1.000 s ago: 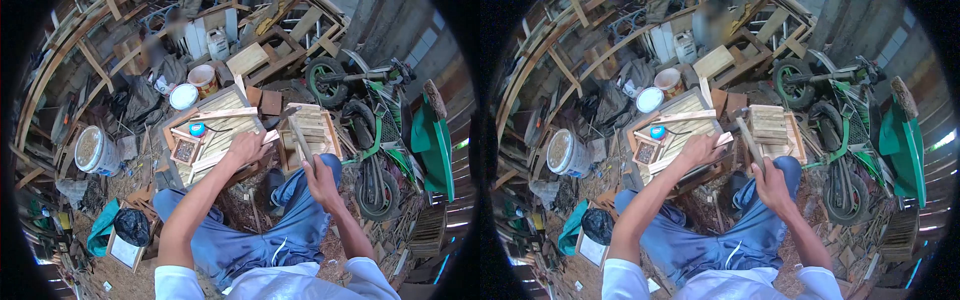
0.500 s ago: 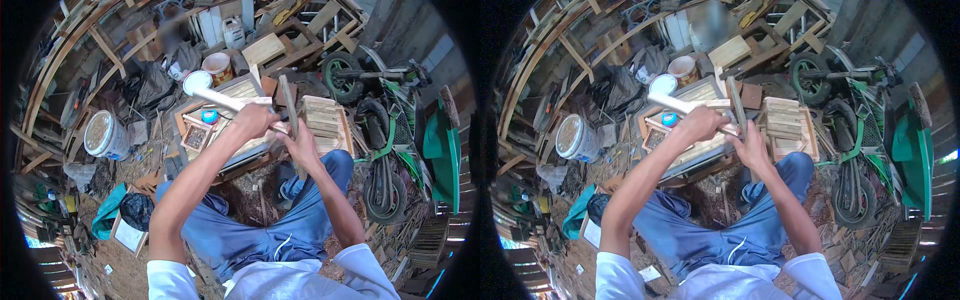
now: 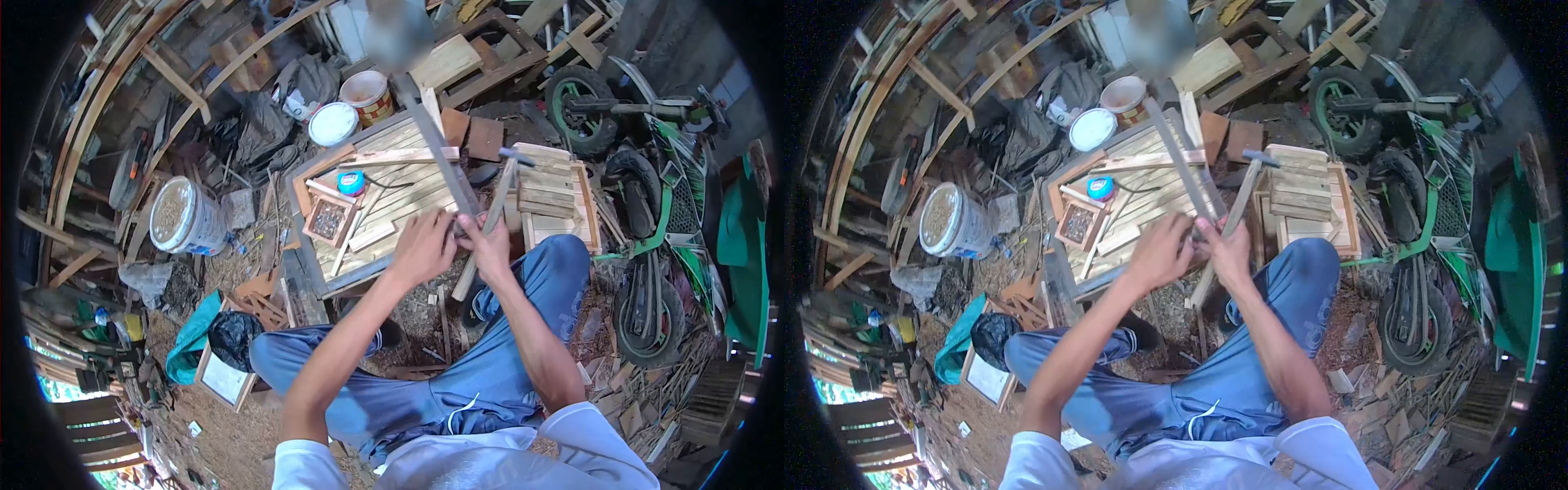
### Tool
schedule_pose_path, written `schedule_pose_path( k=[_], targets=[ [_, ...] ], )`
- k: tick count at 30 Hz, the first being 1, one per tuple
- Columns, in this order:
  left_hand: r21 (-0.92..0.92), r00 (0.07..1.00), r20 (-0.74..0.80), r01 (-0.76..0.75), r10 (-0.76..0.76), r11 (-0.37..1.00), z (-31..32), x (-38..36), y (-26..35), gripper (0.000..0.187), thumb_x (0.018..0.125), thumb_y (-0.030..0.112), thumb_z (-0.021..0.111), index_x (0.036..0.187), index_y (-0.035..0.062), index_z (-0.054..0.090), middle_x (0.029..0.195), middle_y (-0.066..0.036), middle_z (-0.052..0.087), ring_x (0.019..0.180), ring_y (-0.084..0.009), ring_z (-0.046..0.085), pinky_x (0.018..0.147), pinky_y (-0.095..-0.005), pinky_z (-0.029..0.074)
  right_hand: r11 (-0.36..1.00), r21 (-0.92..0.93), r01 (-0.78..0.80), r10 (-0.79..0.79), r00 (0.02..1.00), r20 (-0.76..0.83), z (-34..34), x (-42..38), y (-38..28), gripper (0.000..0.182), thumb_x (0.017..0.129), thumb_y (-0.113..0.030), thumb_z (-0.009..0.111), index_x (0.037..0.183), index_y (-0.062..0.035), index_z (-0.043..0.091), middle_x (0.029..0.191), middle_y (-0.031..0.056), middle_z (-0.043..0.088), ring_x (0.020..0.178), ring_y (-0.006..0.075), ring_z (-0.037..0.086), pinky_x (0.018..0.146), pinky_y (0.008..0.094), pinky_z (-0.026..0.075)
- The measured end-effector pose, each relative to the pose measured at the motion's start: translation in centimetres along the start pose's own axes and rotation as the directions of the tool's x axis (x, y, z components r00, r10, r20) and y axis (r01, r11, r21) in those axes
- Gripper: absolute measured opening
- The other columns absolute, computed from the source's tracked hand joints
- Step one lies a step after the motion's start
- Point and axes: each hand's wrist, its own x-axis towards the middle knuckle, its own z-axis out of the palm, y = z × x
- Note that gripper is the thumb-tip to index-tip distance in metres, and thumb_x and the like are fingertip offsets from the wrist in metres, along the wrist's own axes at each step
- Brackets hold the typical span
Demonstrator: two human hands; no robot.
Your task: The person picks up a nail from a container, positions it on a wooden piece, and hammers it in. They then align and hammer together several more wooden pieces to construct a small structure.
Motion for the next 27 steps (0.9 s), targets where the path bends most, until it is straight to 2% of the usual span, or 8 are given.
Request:
schedule_pose_path(
  k=[3, 6, 10, 11, 14, 15, 22, 27],
  targets=[
    [-0.018, 0.995, 0.078, 0.057, -0.056, 0.998, 1.4, 0.2, 0.9, 0.035, 0.085, 0.016, 0.061, 0.115, 0.002, 0.052, 0.105, -0.02, 0.055, 0.089, -0.0431, 0.059, 0.073, -0.0498, 0.048, 0.963, -0.269, 0.011, -0.021, 0.999, -0.033, -1.7, 0.4, 1.3, 0.039, 0.082, -0.022, 0.081, 0.091, -0.005, 0.046, 0.078, 0.002, 0.054, 0.065, 0.0085, 0.055, 0.049, 0.0247, 0.046],
    [-0.069, 1.0, 0.03, 0.0, 0.003, 0.998, 3.2, 0.2, -0.5, 0.031, 0.086, 0.015, 0.061, 0.113, 0.0028, 0.054, 0.103, -0.019, 0.055, 0.084, -0.0438, 0.059, 0.07, -0.0497, 0.048, 0.952, -0.284, 0.114, -0.126, 0.992, -0.027, -3.2, 1.8, 3.1, 0.04, 0.082, -0.025, 0.081, 0.09, -0.004, 0.047, 0.074, 0.0008, 0.053, 0.062, 0.0072, 0.054, 0.049, 0.0251, 0.046],
    [-0.052, 0.999, 0.037, 0.024, -0.022, 0.998, 3.9, 1.2, -1.1, 0.024, 0.086, 0.011, 0.061, 0.109, 0.003, 0.057, 0.099, -0.017, 0.055, 0.085, -0.0426, 0.057, 0.071, -0.0502, 0.047, 0.957, -0.281, 0.07, -0.087, 0.995, -0.048, -3.2, 0.1, 0.6, 0.03, 0.092, -0.026, 0.069, 0.095, -0.0022, 0.052, 0.08, 0.0059, 0.064, 0.062, 0.0159, 0.064, 0.053, 0.0305, 0.05],
    [-0.025, 0.999, 0.031, 0.031, -0.031, 0.999, 3.8, 1.7, -1.3, 0.023, 0.086, 0.009, 0.061, 0.107, 0.0029, 0.058, 0.098, -0.017, 0.054, 0.087, -0.0418, 0.057, 0.071, -0.05, 0.046, 0.884, -0.465, 0.055, -0.078, 0.997, -0.03, -3.6, -0.6, -0.5, 0.028, 0.097, -0.027, 0.06, 0.098, -0.0009, 0.053, 0.08, 0.0118, 0.068, 0.065, 0.0258, 0.068, 0.056, 0.0378, 0.051],
    [0.071, 0.998, 0.01, -0.057, 0.056, 0.996, 4.3, 3.2, -2.2, 0.022, 0.084, 0.007, 0.061, 0.105, 0.0031, 0.059, 0.096, -0.016, 0.054, 0.091, -0.0386, 0.054, 0.075, -0.0484, 0.046, 0.685, -0.707, 0.174, -0.209, 0.977, 0.038, -5.1, -1.1, -0.8, 0.028, 0.099, -0.027, 0.056, 0.1, 0.0005, 0.052, 0.075, 0.0176, 0.066, 0.067, 0.036, 0.067, 0.062, 0.0461, 0.05],
    [0.1, 0.998, 0.05, -0.046, 0.041, 0.994, 4.7, 3.5, -2.5, 0.022, 0.083, 0.006, 0.061, 0.105, 0.0029, 0.059, 0.097, -0.015, 0.054, 0.094, -0.0364, 0.053, 0.077, -0.0473, 0.045, 0.647, -0.749, 0.146, -0.205, 0.979, 0.014, -5.3, -1.1, -0.6, 0.026, 0.099, -0.024, 0.053, 0.102, 0.0013, 0.051, 0.08, 0.0247, 0.064, 0.076, 0.0455, 0.064, 0.069, 0.0522, 0.048],
    [0.07, 0.998, -0.062, -0.022, 0.027, 0.997, 6.6, 3.9, -3.1, 0.024, 0.085, 0.01, 0.063, 0.107, 0.0015, 0.058, 0.101, -0.016, 0.053, 0.097, -0.0365, 0.052, 0.078, -0.0472, 0.045, 0.627, -0.746, 0.225, -0.268, 0.961, 0.064, -5.8, -4.9, -0.6, 0.02, 0.097, -0.015, 0.052, 0.105, 0.0023, 0.05, 0.089, 0.0309, 0.062, 0.089, 0.0518, 0.059, 0.073, 0.0545, 0.046],
    [0.075, 0.998, -0.065, 0.017, -0.012, 0.997, 6.7, 3.6, -2.7, 0.025, 0.086, 0.014, 0.063, 0.107, 0.0014, 0.057, 0.101, -0.016, 0.052, 0.098, -0.0361, 0.052, 0.079, -0.0469, 0.044, 0.533, -0.821, 0.205, -0.225, 0.97, 0.097, -5.2, -7.1, -2.0, 0.02, 0.098, -0.013, 0.05, 0.108, 0.0028, 0.045, 0.08, 0.0336, 0.061, 0.081, 0.054, 0.059, 0.067, 0.0583, 0.045]
  ],
)
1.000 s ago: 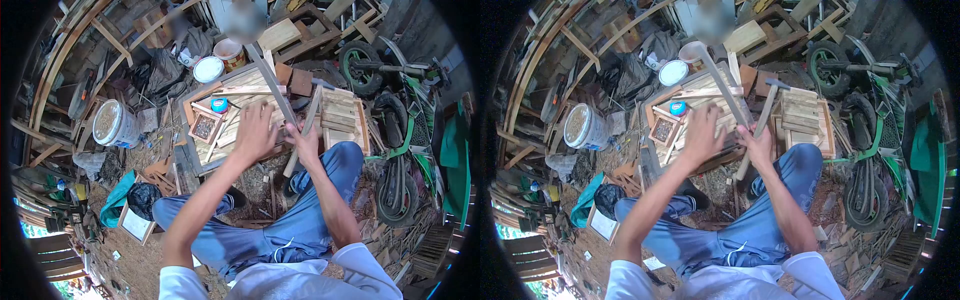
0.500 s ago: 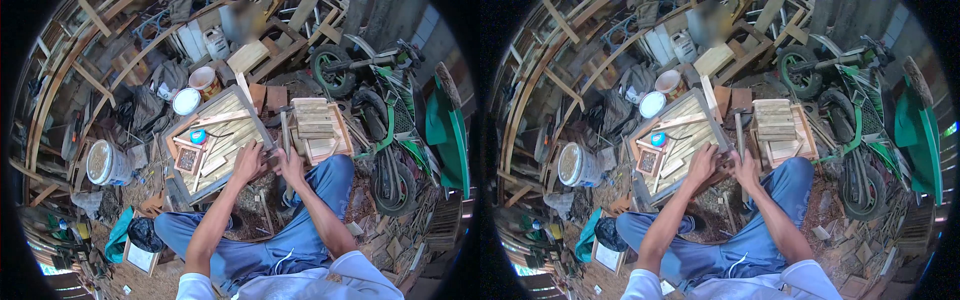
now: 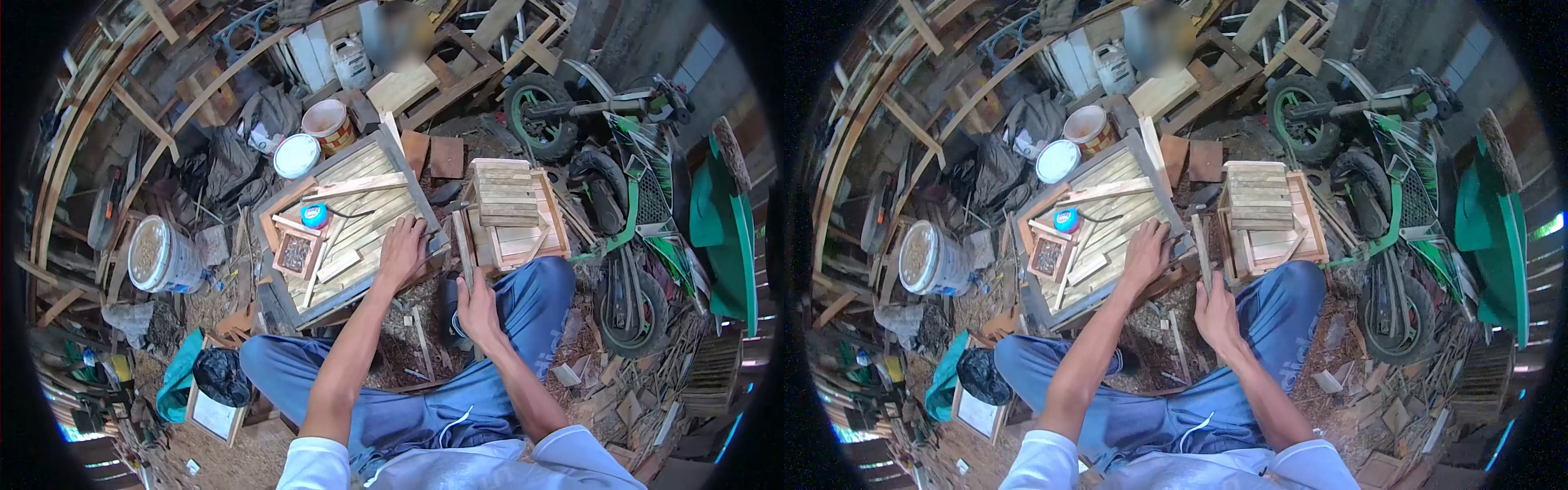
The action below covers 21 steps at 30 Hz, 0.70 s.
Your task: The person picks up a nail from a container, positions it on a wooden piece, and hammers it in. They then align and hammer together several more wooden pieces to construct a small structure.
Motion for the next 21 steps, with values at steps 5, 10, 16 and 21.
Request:
schedule_pose_path(
  k=[5, 10, 16, 21],
  targets=[
    [-0.018, 1.0, -0.02, 0.017, -0.017, 1.0, -0.1, 0.2, -0.2, 0.025, 0.086, 0.015, 0.064, 0.108, 0.0034, 0.058, 0.099, -0.017, 0.052, 0.091, -0.0379, 0.055, 0.075, -0.0478, 0.045, 0.993, -0.088, -0.078, 0.085, 0.993, 0.082, -0.4, 0.3, -0.3, 0.023, 0.098, -0.015, 0.049, 0.11, 0.0041, 0.043, 0.076, 0.0353, 0.06, 0.077, 0.0551, 0.058, 0.063, 0.0593, 0.044],
    [-0.063, 0.998, -0.057, 0.028, -0.032, 0.998, -0.2, 0.0, -0.1, 0.026, 0.084, 0.015, 0.065, 0.107, 0.0047, 0.058, 0.095, -0.017, 0.053, 0.083, -0.0391, 0.058, 0.071, -0.0491, 0.046, 0.981, -0.191, -0.042, 0.053, 0.997, 0.048, -0.8, 0.3, -1.1, 0.026, 0.099, -0.016, 0.048, 0.111, 0.0062, 0.043, 0.072, 0.0344, 0.06, 0.073, 0.054, 0.059, 0.062, 0.0598, 0.044],
    [-0.03, 0.999, -0.034, 0.041, -0.042, 0.999, 0.1, -0.1, -0.5, 0.023, 0.085, 0.017, 0.065, 0.104, 0.0059, 0.057, 0.095, -0.013, 0.053, 0.092, -0.032, 0.057, 0.076, -0.044, 0.045, 0.987, -0.146, -0.066, 0.074, 0.996, 0.052, -1.7, 0.6, -2.6, 0.024, 0.098, -0.016, 0.048, 0.107, 0.0062, 0.042, 0.071, 0.0349, 0.059, 0.07, 0.0533, 0.059, 0.06, 0.0597, 0.045],
    [-0.027, 0.997, -0.071, 0.019, -0.021, 0.999, 0.4, -0.1, -0.7, 0.027, 0.081, 0.016, 0.069, 0.105, 0.0087, 0.058, 0.095, -0.014, 0.053, 0.094, -0.0326, 0.057, 0.077, -0.0451, 0.046, 0.953, -0.294, -0.077, 0.118, 0.985, 0.124, 0.0, 0.7, 0.4, 0.024, 0.097, -0.018, 0.051, 0.111, 0.0009, 0.044, 0.083, 0.0363, 0.061, 0.08, 0.055, 0.06, 0.069, 0.0586, 0.047]
  ],
)
